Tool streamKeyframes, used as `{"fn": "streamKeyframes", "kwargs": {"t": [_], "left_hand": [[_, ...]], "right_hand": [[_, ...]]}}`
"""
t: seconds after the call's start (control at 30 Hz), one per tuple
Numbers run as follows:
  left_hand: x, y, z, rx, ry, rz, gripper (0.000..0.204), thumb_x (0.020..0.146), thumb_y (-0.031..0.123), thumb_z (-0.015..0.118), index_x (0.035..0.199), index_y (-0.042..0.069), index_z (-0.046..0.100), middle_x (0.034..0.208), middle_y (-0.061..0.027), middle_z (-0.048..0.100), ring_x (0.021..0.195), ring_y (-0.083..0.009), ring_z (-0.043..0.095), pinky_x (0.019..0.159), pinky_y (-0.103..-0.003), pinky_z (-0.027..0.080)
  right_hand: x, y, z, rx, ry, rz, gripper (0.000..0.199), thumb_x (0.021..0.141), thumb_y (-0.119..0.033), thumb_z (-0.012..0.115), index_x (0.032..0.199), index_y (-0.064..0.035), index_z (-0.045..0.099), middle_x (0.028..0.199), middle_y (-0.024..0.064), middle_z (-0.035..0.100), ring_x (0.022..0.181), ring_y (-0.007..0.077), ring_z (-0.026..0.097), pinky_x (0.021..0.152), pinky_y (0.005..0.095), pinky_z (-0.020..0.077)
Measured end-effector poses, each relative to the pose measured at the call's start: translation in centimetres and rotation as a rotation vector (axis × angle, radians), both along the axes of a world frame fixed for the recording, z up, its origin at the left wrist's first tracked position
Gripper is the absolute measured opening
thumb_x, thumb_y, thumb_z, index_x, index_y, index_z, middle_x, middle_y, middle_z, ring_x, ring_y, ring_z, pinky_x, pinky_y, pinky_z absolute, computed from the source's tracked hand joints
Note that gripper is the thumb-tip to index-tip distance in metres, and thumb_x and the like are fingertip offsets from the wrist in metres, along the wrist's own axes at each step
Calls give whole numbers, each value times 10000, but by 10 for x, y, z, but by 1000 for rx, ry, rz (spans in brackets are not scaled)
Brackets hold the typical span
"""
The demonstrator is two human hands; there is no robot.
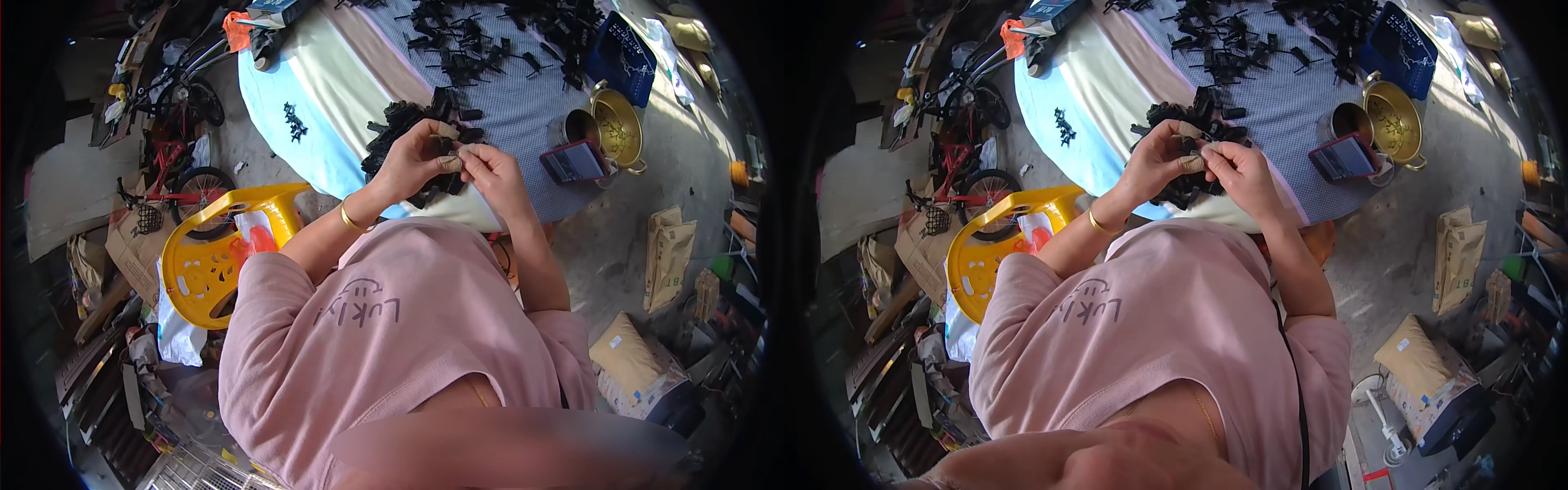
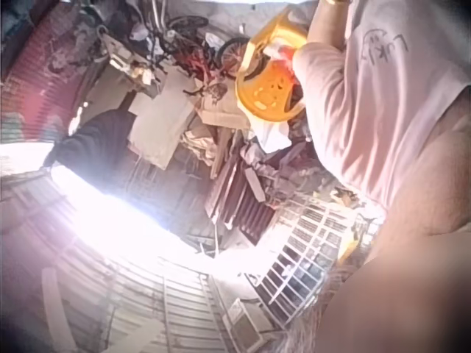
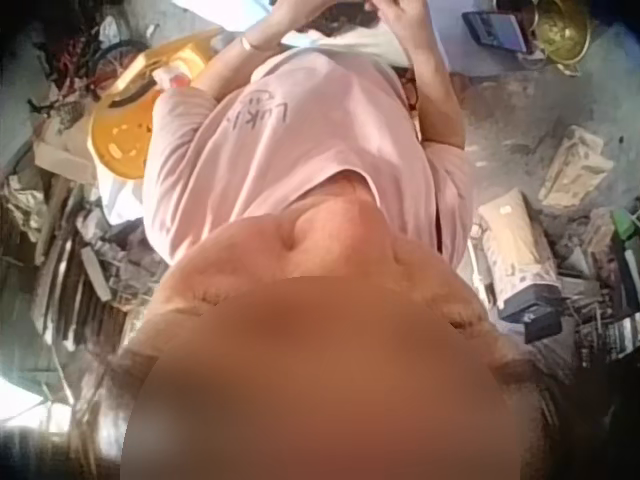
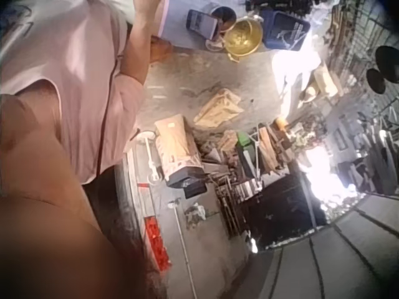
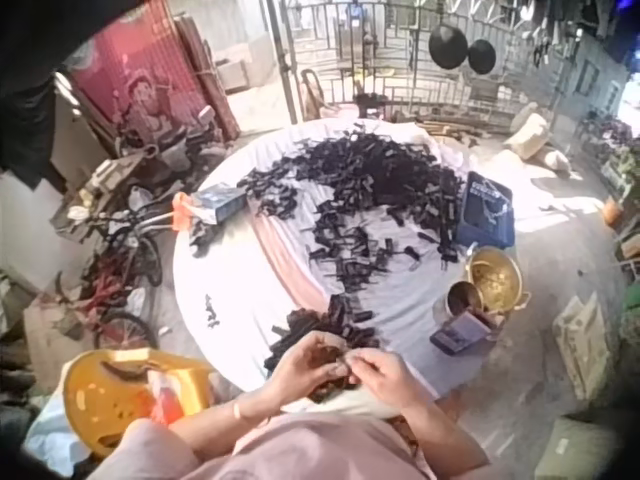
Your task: Assembling small pieces of black artificial foliage by hand.
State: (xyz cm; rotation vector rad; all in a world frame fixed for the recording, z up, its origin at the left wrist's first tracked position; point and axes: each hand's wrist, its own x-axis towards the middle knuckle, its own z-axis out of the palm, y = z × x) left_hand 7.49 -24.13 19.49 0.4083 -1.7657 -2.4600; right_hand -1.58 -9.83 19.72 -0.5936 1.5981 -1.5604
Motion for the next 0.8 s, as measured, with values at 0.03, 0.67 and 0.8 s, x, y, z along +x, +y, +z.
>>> {"fn": "streamKeyframes", "kwargs": {"t": [0.03, 0.67, 0.8], "left_hand": [[1, -3, -1, -30, 7, -16, 269, 786, -24, 607, 1007, 0, 456, 935, -46, 565, 842, -90, 561, 771, -234, 489], [16, -31, 2, -743, -128, 54, 508, 685, 97, 692, 1123, 39, 441, 785, -135, 608, 699, -265, 613, 614, -334, 480], [17, -28, 16, -807, -67, -74, 638, 663, 106, 705, 1204, 56, 371, 775, -136, 613, 712, -286, 604, 637, -347, 474]], "right_hand": [[1, -3, -1, 8, -2, -7, 154, 889, -126, 510, 905, -1, 600, 662, -24, 530, 545, 1, 397, 470, 146, 289], [8, -35, -25, 106, 141, -86, 136, 822, -144, 607, 869, -17, 623, 648, -19, 560, 543, 21, 439, 471, 181, 338], [5, -38, -5, 58, 306, -2, 160, 771, -99, 666, 890, -5, 612, 732, -2, 585, 634, 41, 512, 542, 191, 405]]}}
